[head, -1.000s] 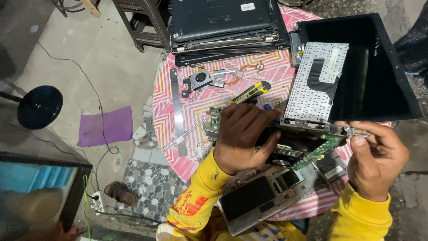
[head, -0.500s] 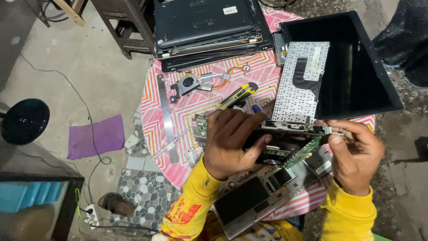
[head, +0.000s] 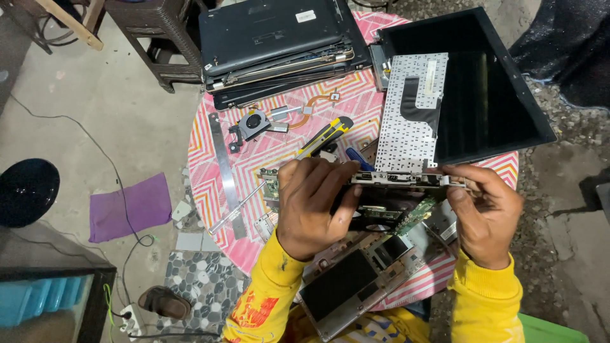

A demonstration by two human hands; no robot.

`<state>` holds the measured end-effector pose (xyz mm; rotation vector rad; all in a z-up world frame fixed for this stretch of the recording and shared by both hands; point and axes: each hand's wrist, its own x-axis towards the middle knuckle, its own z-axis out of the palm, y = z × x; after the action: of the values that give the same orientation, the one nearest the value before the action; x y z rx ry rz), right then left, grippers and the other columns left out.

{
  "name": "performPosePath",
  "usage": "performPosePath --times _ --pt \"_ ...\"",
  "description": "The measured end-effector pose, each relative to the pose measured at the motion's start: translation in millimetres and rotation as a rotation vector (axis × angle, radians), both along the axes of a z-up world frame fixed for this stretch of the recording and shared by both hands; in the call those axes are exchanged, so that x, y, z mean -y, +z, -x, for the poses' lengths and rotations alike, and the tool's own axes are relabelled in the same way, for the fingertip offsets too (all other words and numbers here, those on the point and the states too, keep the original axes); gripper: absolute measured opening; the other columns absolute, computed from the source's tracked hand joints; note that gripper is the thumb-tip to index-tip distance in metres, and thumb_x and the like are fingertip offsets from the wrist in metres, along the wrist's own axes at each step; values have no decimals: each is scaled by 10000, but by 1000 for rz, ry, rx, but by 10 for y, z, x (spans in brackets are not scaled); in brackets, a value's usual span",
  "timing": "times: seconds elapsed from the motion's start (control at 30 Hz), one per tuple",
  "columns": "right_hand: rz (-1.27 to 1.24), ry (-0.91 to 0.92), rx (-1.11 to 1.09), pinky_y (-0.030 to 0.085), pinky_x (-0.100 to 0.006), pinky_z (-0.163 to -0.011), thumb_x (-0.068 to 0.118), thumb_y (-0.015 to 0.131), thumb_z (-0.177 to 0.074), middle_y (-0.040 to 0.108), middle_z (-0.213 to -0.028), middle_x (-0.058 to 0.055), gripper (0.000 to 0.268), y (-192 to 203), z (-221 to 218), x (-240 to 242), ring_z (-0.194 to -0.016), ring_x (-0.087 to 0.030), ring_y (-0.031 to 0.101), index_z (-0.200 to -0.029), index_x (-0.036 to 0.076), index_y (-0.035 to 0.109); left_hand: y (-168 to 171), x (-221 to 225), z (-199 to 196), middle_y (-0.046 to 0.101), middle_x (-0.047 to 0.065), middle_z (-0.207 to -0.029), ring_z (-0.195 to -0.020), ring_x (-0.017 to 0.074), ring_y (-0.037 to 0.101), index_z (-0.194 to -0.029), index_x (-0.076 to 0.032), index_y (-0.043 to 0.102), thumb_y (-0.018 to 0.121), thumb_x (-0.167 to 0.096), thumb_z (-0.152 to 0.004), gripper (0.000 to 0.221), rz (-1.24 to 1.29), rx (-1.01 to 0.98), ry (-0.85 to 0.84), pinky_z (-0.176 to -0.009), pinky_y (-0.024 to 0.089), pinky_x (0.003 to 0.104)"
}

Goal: Aligning and installing a motherboard into a laptop chassis during a repair process.

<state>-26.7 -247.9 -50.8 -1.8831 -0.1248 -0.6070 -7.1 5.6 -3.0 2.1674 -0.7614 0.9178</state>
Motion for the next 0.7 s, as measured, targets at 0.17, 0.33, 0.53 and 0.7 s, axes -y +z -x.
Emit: performPosePath --times 0.17,0.33,0.53,0.7 --pt "-58 46 17 544 -346 -935 208 541 -1008 693 -1121 -202 334 -25 -14 17 -1053 -279 685 -1157 -73 642 -5 2 -6 608 41 -832 -782 262 547 -1064 -69 675 569 -208 -973 197 -20 20 10 -803 336 411" --pt "-71 5 21 500 -279 -812 121 552 -989 701 -1061 -161 256 -41 8 3 -886 -187 643 -1138 -63 647 -30 -4 -9 598 22 -861 -797 234 564 -1074 -118 707 595 -242 -969 197 -47 19 62 -798 343 406" --pt "-87 3 12 499 -288 -816 139 550 -985 694 -1035 -158 269 -46 10 6 -889 -196 642 -1133 -61 651 -16 1 -8 587 21 -837 -795 230 567 -1061 -118 711 614 -241 -952 191 -50 20 72 -800 349 397" --pt "-83 22 21 546 -320 -843 97 524 -964 704 -1050 -191 243 59 3 -55 -939 -248 689 -1097 -67 642 -6 23 -3 603 6 -838 -785 220 562 -1058 -133 718 629 -243 -944 182 -58 38 107 -790 355 391"
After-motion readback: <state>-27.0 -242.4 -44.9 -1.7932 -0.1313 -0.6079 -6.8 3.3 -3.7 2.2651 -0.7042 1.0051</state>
